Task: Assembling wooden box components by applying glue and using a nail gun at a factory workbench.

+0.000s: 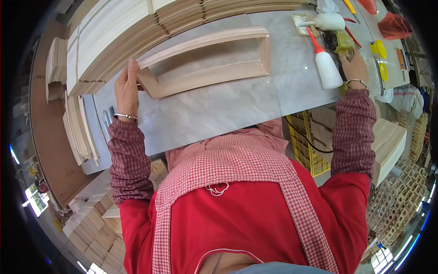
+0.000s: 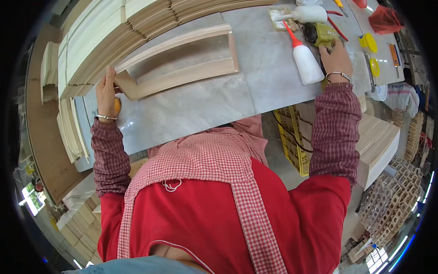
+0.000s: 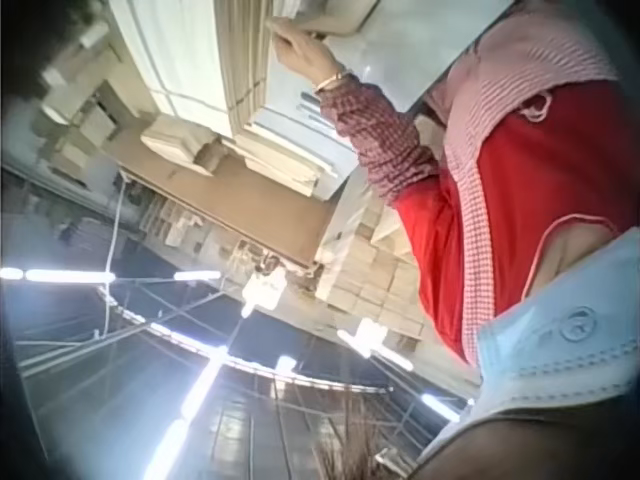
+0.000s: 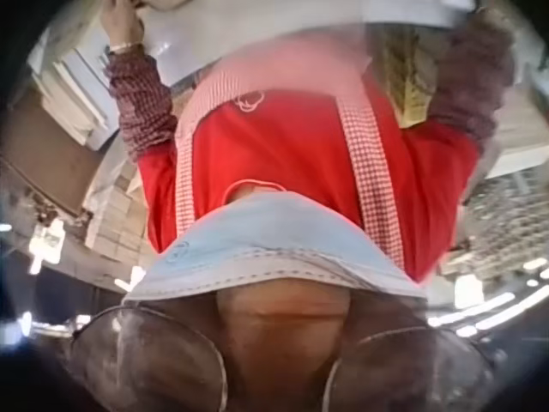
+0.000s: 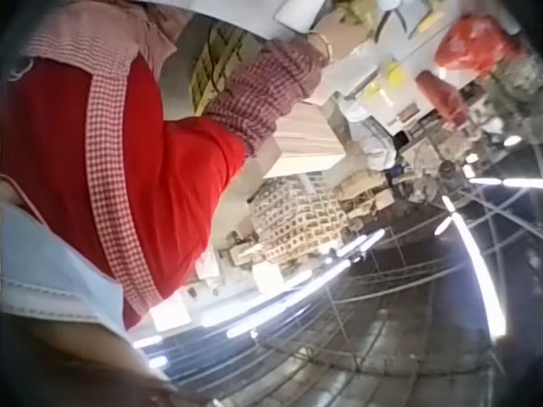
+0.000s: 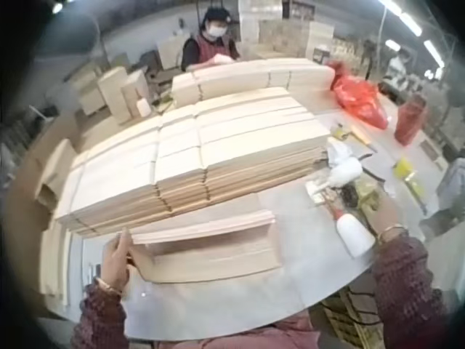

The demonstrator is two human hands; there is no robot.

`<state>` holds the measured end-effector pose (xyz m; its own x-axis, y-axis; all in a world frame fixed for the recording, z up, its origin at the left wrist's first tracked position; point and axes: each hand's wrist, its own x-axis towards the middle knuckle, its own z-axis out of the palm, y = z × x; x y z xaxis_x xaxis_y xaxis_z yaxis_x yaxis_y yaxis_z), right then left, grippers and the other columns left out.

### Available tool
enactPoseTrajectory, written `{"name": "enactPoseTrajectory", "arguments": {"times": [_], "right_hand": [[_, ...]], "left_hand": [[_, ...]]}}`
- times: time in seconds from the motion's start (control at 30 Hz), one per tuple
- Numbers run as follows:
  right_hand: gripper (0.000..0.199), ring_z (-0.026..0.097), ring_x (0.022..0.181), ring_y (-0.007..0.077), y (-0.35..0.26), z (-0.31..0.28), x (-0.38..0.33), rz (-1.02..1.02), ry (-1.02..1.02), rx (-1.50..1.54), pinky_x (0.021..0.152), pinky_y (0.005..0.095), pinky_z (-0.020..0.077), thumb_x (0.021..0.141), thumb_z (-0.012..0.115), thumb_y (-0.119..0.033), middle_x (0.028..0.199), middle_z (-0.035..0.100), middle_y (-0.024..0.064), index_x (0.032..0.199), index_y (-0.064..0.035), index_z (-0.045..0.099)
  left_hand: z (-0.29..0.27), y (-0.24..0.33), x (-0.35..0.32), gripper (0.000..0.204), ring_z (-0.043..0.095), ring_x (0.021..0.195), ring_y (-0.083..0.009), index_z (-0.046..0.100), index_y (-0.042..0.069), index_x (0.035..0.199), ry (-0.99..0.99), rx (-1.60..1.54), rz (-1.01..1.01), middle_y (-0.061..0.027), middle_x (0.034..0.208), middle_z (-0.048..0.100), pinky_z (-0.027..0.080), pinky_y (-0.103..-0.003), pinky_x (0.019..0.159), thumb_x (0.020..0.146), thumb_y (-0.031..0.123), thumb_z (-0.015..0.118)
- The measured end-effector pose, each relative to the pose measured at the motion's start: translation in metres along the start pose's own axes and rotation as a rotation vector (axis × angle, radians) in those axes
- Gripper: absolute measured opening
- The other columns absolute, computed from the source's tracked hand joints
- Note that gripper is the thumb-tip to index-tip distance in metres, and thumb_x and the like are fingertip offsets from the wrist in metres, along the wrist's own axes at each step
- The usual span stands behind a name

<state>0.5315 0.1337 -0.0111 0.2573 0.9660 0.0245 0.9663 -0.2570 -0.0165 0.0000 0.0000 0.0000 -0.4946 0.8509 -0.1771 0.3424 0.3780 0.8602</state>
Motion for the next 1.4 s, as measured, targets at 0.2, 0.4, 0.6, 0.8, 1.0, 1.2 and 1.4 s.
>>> {"name": "enactPoseTrajectory", "arguments": {"times": [0.2, 0.4, 0.6, 0.8, 1.0, 1.2, 1.4], "right_hand": [[0.041, 0.057, 0.064, 0.0150, -0.089, -0.015, -0.029, -0.431, -0.174, 0.748, 0.060, 0.0250, 0.0447, 0.080, 0.062, -0.037, 0.081, 0.067, 0.0048, 0.101, -0.0027, 0.066], [0.037, 0.059, 0.070, 0.0120, -0.159, -0.025, -0.053, -0.404, -0.477, 1.013, 0.061, 0.0207, 0.0473, 0.086, 0.059, -0.034, 0.081, 0.064, 0.0056, 0.098, 0.0001, 0.066], [0.040, 0.062, 0.075, 0.0164, -0.171, -0.035, -0.052, -0.241, -0.580, 1.229, 0.067, 0.0234, 0.0498, 0.088, 0.057, -0.034, 0.088, 0.065, 0.0108, 0.097, 0.0042, 0.063], [0.033, 0.060, 0.082, 0.0155, -0.138, -0.011, -0.068, -0.339, -0.523, 1.419, 0.077, 0.0255, 0.0490, 0.092, 0.052, -0.026, 0.091, 0.063, 0.0109, 0.097, 0.0051, 0.061], [0.028, 0.058, 0.077, 0.0127, -0.134, 0.009, -0.123, -0.183, -0.581, 1.399, 0.074, 0.0223, 0.0482, 0.089, 0.058, -0.024, 0.083, 0.065, 0.0071, 0.089, 0.0031, 0.064], [0.027, 0.058, 0.077, 0.0122, -0.128, 0.012, -0.125, -0.188, -0.555, 1.443, 0.074, 0.0225, 0.0484, 0.089, 0.058, -0.024, 0.084, 0.065, 0.0071, 0.091, 0.0023, 0.064], [0.026, 0.058, 0.079, 0.0114, -0.123, 0.014, -0.126, -0.227, -0.574, 1.392, 0.075, 0.0220, 0.0478, 0.089, 0.057, -0.022, 0.086, 0.065, 0.0064, 0.096, 0.0017, 0.064]], "left_hand": [[0.007, 0.014, 0.015, 0.061, 0.054, 0.067, -0.0146, 0.063, -0.003, 0.096, 0.022, 0.036, -0.089, -0.0083, 0.078, 0.058, 0.045, -0.024, 0.058, 0.084, 0.057, 0.055], [0.002, 0.021, 0.021, 0.063, 0.056, 0.067, -0.0151, 0.062, -0.005, 0.098, 0.035, 0.101, -0.135, -0.0103, 0.081, 0.060, 0.046, -0.025, 0.058, 0.084, 0.056, 0.055], [0.000, 0.024, 0.010, 0.052, 0.055, 0.072, -0.0148, 0.064, 0.000, 0.098, -0.001, -0.056, -0.065, -0.0070, 0.084, 0.058, 0.044, -0.025, 0.065, 0.087, 0.050, 0.054], [-0.027, -0.007, -0.040, 0.033, 0.057, 0.080, -0.0130, 0.064, 0.000, 0.091, -0.009, -0.362, 0.025, -0.0079, 0.091, 0.063, 0.046, -0.023, 0.073, 0.091, 0.031, 0.053], [-0.012, -0.035, -0.083, 0.029, 0.057, 0.088, -0.0156, 0.061, 0.000, 0.086, 0.002, -0.443, -0.003, -0.0118, 0.102, 0.063, 0.047, -0.026, 0.078, 0.094, 0.026, 0.049], [-0.006, -0.046, -0.079, 0.027, 0.057, 0.089, -0.0165, 0.061, 0.001, 0.088, 0.029, -0.433, 0.021, -0.0127, 0.106, 0.062, 0.048, -0.027, 0.081, 0.094, 0.024, 0.050], [-0.004, -0.059, -0.080, 0.025, 0.057, 0.091, -0.0169, 0.060, 0.001, 0.095, 0.021, -0.474, 0.003, -0.0113, 0.108, 0.059, 0.048, -0.028, 0.082, 0.095, 0.023, 0.049]]}}
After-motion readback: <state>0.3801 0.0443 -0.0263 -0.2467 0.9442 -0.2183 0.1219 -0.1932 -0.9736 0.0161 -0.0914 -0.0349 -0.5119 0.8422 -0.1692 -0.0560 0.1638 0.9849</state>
